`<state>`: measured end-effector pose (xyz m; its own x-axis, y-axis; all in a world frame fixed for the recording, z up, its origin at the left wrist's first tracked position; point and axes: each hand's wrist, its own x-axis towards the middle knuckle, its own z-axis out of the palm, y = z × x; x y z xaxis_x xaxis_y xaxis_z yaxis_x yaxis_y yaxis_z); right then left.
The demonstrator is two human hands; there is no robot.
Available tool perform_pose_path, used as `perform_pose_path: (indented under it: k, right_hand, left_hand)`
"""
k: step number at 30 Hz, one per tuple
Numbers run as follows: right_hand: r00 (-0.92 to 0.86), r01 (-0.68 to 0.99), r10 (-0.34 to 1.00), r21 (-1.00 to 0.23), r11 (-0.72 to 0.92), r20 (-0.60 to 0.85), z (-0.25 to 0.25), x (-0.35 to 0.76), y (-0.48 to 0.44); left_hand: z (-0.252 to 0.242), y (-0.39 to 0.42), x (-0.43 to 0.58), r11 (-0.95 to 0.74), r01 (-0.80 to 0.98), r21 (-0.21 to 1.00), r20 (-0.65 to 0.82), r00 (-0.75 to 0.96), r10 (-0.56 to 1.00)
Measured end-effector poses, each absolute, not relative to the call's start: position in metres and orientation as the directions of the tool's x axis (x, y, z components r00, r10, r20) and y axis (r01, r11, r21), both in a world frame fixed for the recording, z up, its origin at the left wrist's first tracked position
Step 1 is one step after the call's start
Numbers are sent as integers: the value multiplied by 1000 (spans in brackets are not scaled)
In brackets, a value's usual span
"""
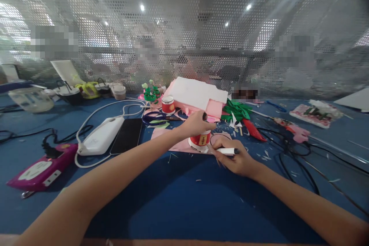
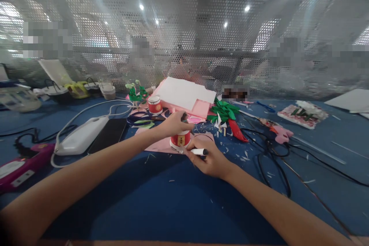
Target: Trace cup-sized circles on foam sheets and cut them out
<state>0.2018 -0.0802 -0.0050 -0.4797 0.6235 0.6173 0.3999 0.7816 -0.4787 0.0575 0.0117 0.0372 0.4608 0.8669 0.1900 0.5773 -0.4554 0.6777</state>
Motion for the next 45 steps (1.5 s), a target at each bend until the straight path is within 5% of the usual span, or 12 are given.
perform_pose_path:
  k: [26,45]
  right_hand:
    - [-527,394,599,-451,801,602,-8,197,-80]
    - [-548,361,569,-441,822,613,-3,204,-78]
  left_hand:
    - [37,14,59,-440,555,706,177,464,868]
    - [41,19,56,-258,400,880,-22,575,818]
